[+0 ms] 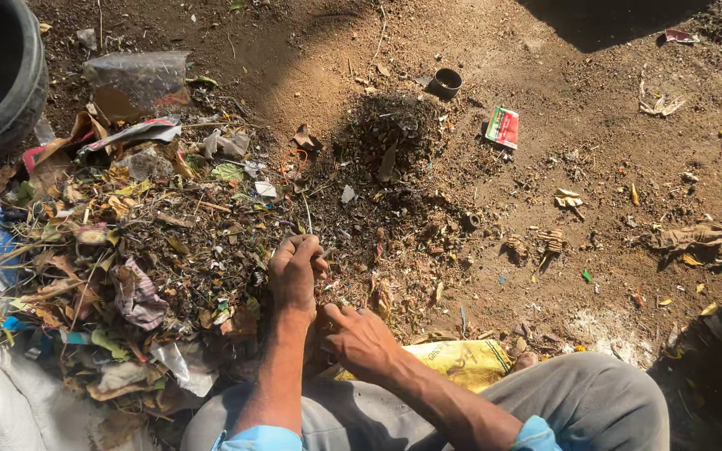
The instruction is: The person sits on the ground and sorts through a large pile of mixed waste and debris. They pick up various items, including plastic pieces, paper, and organic matter, and place them into a nearby white sack or discard them aside.
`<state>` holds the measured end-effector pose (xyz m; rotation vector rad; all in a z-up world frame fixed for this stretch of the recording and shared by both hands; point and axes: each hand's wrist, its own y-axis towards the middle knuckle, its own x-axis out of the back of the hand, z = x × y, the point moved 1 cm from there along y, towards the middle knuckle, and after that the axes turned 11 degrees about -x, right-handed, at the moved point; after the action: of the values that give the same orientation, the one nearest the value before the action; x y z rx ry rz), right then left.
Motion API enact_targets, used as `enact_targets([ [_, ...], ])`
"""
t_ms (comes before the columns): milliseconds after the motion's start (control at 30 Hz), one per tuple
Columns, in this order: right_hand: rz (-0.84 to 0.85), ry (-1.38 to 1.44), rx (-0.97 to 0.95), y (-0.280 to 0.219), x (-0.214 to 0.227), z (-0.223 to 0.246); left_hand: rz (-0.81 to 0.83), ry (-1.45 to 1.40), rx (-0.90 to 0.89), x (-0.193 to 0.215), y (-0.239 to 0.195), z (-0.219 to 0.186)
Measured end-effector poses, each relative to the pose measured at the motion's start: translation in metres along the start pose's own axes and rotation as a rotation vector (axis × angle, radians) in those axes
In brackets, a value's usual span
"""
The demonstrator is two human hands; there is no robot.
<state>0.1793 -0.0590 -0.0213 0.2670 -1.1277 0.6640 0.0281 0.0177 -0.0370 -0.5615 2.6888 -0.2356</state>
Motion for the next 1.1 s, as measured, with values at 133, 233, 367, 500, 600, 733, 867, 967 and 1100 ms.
enact_targets([
  [133,-0.1,0.194,-0.15,0.011,0.026,-0.003,-0.033,0.038,0.022,0.003,0.0,-0.003],
  [233,-0.113,0.752,-0.572,0.016,0.048,-0.031,0.052,0.014,0.039,-0.004,-0.002,-0.003],
  [367,0.046,1.268,-0.646,0.018,0.048,-0.067,0.182,-0.191,0.345,-0.016,-0.011,0.009],
  [500,-0.683,0.551,-0.719,0.018,0.052,-0.162,0.157,-0.148,0.407,-0.012,-0.016,0.028],
  [600,-0.708,-0.193,-0.834,0.005,0.049,-0.238,0.188,-0.104,0.301,-0.011,-0.006,0.036],
  [733,-0.449,-0.232,-0.931,0.004,0.01,-0.255,0.207,-0.026,0.282,-0.009,-0.004,0.04],
  [867,-0.462,0.401,-0.83,0.017,0.003,-0.21,0.163,-0.077,0.325,-0.012,-0.005,0.029],
  [967,-0.559,1.129,-0.908,0.018,0.02,-0.179,0.149,-0.099,0.326,-0.012,-0.008,0.017],
  [1100,-0.643,1.355,-1.063,0.007,0.061,-0.171,0.182,-0.055,0.293,-0.018,-0.009,0.006],
])
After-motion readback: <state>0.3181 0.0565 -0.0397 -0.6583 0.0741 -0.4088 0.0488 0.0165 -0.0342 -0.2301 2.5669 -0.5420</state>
